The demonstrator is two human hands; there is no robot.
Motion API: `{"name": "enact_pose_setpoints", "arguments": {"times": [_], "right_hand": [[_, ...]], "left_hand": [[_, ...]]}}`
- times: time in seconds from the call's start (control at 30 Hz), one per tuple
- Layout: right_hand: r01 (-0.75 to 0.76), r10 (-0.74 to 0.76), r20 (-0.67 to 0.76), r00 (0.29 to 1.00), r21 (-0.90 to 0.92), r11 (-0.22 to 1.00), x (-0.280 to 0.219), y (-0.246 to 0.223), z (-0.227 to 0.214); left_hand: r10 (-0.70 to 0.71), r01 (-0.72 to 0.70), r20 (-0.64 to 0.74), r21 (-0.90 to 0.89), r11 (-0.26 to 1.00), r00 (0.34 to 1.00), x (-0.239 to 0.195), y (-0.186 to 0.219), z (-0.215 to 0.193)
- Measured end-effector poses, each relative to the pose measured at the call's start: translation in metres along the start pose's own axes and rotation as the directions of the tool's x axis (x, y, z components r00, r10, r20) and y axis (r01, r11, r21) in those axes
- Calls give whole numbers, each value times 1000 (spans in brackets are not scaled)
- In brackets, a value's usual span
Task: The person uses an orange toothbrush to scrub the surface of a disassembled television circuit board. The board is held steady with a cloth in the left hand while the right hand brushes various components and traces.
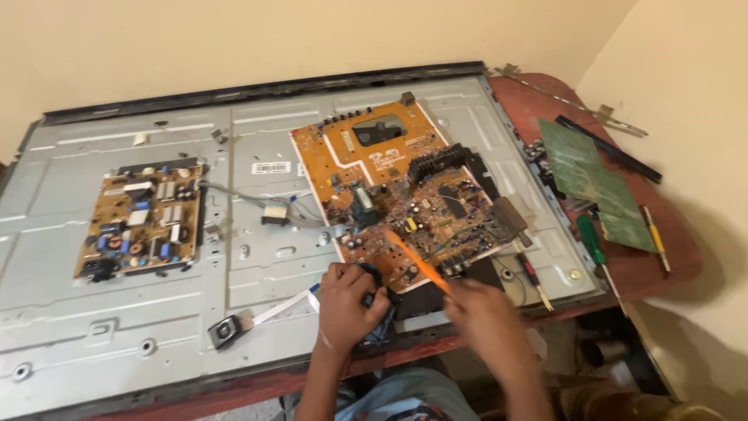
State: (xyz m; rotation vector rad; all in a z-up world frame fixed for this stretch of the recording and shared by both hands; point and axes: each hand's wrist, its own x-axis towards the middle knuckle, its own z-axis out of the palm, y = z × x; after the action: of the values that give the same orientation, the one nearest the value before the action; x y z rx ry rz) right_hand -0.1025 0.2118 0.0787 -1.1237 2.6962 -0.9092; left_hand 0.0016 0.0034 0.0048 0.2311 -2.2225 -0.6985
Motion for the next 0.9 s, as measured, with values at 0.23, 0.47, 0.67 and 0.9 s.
{"name": "enact_pose_setpoints", "arguments": {"times": [0.23,0.47,0.67,0.9], "right_hand": [[-247,246,-24,969,-164,955,-36,89,-34],[-331,305,-186,934,-125,935,-17,68,-23],[-368,299,-248,922,-312,876,13,29,0],[-346,281,-277,919,-226,910,10,44,-11]], "left_hand": [[-23,23,42,15,1000,999,-2,-3,2],[8,-9,28,25,1000,1000,-3,-3,5],[-7,6,30,36,999,1000,-3,-5,-3],[0,0,17,14,1000,1000,-2,-3,3]]}}
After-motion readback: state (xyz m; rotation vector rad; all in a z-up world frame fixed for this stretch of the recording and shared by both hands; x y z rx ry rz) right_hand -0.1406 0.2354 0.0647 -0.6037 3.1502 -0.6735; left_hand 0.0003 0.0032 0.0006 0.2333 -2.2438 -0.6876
